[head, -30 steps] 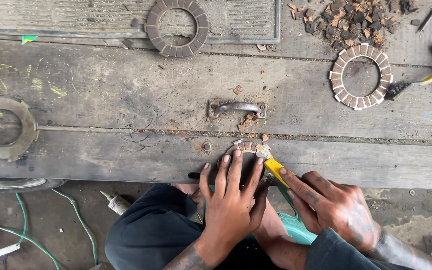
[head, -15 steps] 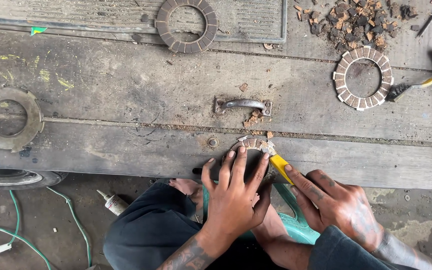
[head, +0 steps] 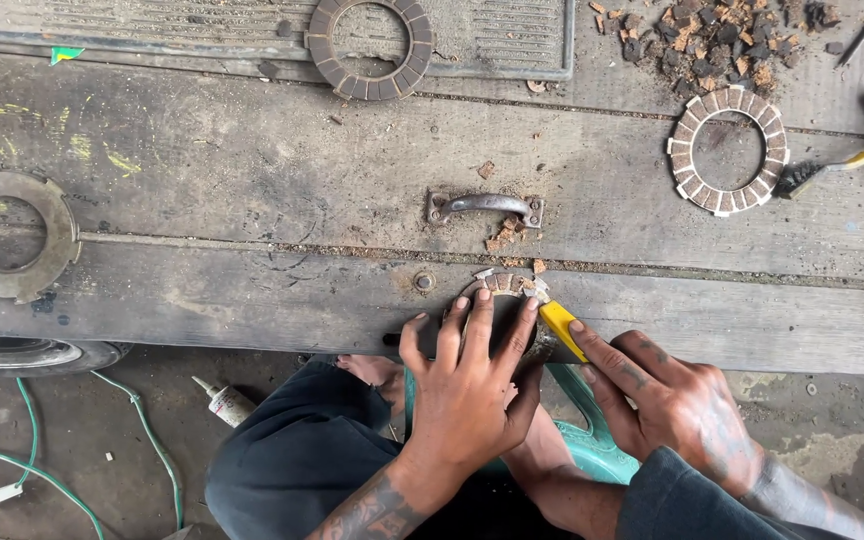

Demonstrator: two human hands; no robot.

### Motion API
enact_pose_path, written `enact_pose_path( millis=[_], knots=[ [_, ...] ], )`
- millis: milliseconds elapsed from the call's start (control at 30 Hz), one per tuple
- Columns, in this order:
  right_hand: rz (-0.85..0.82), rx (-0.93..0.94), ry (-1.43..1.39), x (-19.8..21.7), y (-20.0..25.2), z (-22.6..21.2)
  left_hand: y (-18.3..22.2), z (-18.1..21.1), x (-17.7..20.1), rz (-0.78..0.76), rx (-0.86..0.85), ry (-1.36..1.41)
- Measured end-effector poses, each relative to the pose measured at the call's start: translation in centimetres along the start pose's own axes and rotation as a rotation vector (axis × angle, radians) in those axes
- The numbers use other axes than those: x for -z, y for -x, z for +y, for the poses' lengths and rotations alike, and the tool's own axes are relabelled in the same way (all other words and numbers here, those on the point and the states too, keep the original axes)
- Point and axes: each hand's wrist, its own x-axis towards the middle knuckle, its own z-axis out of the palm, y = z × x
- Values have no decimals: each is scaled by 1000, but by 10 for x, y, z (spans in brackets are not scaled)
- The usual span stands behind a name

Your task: Scraping debris and old friction material from a motorcycle clutch plate using a utility knife.

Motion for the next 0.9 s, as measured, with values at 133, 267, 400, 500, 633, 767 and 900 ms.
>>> enact_pose_path(
  millis=[133, 267, 400, 500, 633, 767, 900],
  knots=[
    [35, 19, -6, -3, 0, -1, 1, 0, 0, -28, 1, -1],
    [9, -15, -55, -4, -3, -4, 1, 0, -2, -19, 5, -7],
    [-22, -48, -71, -7, -3, -5, -1, 1, -3, -26, 16, -19],
    [-47, -56, -85, -6, -3, -6, -1, 1, -1, -19, 8, -32],
    [-30, -43, -98, -10, -1, -4, -1, 1, -2, -13, 2, -47],
    [-63, -72, -79, -15, 0, -5, 0, 1, -3, -21, 6, -67],
    [-124, -114, -99, -15, -2, -5, 0, 1, -5, -20, 11, -67]
  ],
)
